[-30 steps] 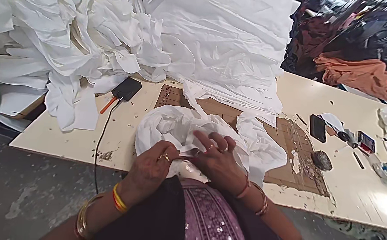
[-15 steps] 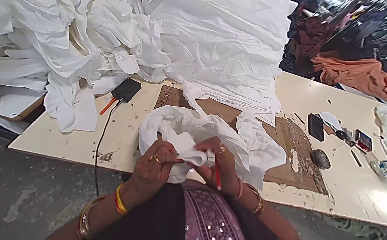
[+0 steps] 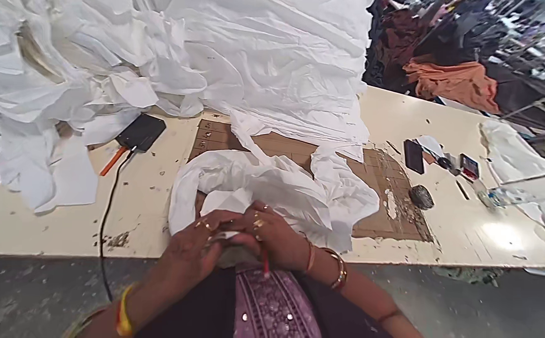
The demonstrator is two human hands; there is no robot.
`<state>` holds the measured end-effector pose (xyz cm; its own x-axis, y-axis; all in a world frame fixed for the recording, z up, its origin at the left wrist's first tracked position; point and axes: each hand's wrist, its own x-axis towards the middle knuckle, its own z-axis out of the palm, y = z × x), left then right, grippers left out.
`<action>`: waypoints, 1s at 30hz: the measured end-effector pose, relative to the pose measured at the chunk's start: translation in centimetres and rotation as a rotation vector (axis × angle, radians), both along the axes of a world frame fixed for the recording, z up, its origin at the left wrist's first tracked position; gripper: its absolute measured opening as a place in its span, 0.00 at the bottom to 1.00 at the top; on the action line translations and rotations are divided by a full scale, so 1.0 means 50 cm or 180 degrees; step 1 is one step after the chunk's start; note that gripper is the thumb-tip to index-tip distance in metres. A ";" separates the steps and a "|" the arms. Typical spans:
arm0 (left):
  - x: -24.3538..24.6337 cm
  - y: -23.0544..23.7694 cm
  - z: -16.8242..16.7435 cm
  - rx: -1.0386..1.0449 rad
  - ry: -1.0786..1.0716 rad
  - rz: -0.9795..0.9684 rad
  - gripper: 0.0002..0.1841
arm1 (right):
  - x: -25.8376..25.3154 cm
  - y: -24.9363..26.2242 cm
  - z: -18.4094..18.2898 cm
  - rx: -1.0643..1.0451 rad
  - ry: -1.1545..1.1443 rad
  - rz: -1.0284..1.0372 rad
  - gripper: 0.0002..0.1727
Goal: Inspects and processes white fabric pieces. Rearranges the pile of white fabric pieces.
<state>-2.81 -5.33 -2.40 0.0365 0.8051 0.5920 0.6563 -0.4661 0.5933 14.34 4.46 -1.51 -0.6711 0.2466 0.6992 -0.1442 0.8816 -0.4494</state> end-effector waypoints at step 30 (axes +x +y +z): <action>0.009 -0.002 0.004 0.0554 0.0095 0.0722 0.10 | 0.000 0.006 0.011 -0.0454 0.0303 0.0234 0.03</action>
<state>-2.34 -5.44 -2.19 -0.1136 0.6810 0.7235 0.7714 -0.3985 0.4961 14.35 4.76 -0.97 -0.6235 0.3004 0.7218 -0.2538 0.7955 -0.5503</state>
